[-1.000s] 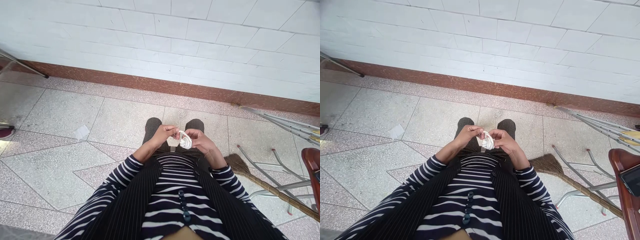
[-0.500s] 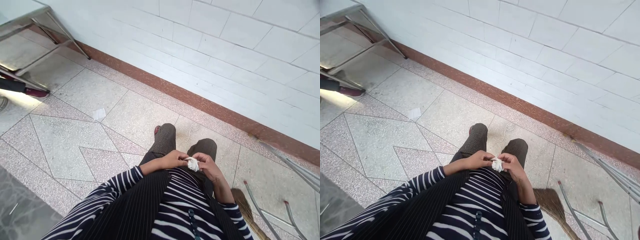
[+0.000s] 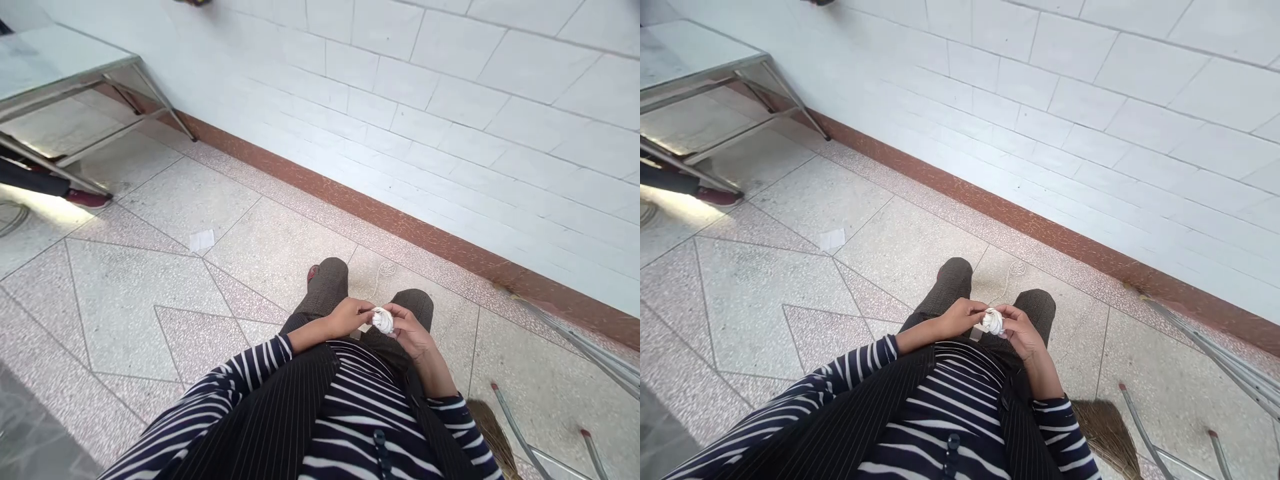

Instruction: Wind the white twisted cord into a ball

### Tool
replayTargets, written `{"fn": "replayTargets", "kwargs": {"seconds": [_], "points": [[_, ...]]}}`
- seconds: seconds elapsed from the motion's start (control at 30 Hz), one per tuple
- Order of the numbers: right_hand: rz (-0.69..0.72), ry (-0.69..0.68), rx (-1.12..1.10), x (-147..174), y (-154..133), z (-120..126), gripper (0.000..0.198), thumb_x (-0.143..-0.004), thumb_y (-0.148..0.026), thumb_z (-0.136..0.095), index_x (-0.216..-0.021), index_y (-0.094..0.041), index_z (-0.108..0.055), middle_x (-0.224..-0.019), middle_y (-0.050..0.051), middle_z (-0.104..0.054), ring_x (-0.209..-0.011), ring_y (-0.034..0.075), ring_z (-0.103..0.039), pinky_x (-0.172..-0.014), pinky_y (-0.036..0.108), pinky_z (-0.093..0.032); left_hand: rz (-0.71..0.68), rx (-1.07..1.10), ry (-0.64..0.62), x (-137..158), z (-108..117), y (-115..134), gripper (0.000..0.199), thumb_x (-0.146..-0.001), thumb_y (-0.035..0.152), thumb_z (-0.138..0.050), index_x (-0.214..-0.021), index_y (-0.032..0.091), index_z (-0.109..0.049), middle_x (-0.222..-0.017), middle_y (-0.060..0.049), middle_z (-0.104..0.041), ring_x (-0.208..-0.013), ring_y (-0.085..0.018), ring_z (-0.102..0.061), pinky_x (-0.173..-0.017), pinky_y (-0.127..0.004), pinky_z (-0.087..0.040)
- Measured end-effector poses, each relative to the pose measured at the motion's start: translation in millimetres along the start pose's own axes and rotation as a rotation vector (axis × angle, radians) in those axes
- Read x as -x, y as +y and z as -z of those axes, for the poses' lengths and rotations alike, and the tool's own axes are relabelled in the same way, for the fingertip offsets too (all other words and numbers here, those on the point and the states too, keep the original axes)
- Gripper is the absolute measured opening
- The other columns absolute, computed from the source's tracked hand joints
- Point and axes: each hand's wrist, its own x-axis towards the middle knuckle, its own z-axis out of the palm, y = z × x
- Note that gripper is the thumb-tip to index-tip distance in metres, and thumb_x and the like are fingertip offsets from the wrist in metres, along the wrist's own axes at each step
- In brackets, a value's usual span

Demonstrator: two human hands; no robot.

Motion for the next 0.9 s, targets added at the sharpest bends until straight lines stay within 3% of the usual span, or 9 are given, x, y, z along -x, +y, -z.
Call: {"fn": "replayTargets", "kwargs": {"seconds": [0.23,0.43,0.6,0.7,0.8,0.9], "points": [[0.032,0.102,-0.128,-2,11,2,0.030,-0.048,-0.018,-0.083,-0.077,-0.019,-0.075,-0.066,-0.001,-0.066,-0.057,0.010,-0.052,-0.049,0.020,-0.034,-0.101,-0.083,-0.077,-9,6,-1,0.029,-0.095,0.030,-0.049,-0.081,0.014,-0.069,-0.073,0.000,-0.064,-0.071,-0.012,-0.056,-0.067,-0.018,-0.038],[0.027,0.143,-0.177,-32,2,-2,0.034,-0.044,-0.015,-0.085,-0.076,-0.017,-0.073,-0.066,-0.002,-0.067,-0.056,0.008,-0.053,-0.049,0.018,-0.033,-0.050,-0.171,0.081,-37,27,-4,0.031,-0.092,0.028,-0.047,-0.067,0.014,-0.060,-0.063,0.001,-0.054,-0.064,-0.012,-0.049,-0.061,-0.020,-0.035],[0.005,0.141,-0.213,-15,19,-3,0.037,-0.041,-0.016,-0.086,-0.075,-0.017,-0.071,-0.061,-0.004,-0.065,-0.051,0.007,-0.051,-0.046,0.017,-0.031,0.009,-0.173,-0.049,-16,22,-14,0.031,-0.090,0.026,-0.046,-0.067,0.014,-0.063,-0.060,0.001,-0.055,-0.062,-0.013,-0.052,-0.062,-0.021,-0.036],[0.018,0.150,-0.237,-14,26,-6,0.036,-0.040,-0.017,-0.086,-0.072,-0.016,-0.069,-0.059,-0.004,-0.064,-0.047,0.005,-0.048,-0.043,0.016,-0.028,-0.023,-0.186,-0.021,-13,19,-19,0.028,-0.087,0.019,-0.044,-0.074,0.015,-0.068,-0.068,0.000,-0.062,-0.068,-0.013,-0.055,-0.066,-0.021,-0.037],[0.072,0.153,-0.254,-35,-3,-5,0.038,-0.041,-0.016,-0.086,-0.075,-0.016,-0.069,-0.059,-0.003,-0.064,-0.046,0.005,-0.048,-0.042,0.015,-0.027,-0.102,-0.208,0.006,-43,37,-8,0.029,-0.086,0.019,-0.043,-0.075,0.015,-0.069,-0.070,0.000,-0.065,-0.069,-0.014,-0.056,-0.066,-0.021,-0.037],[0.184,0.145,-0.260,-72,-67,1,0.038,-0.045,-0.014,-0.086,-0.079,-0.016,-0.070,-0.064,-0.003,-0.066,-0.051,0.006,-0.052,-0.043,0.015,-0.032,-0.157,-0.217,0.048,-101,73,19,0.028,-0.087,0.023,-0.045,-0.076,0.015,-0.069,-0.073,-0.002,-0.067,-0.072,-0.015,-0.059,-0.068,-0.022,-0.040]]}}
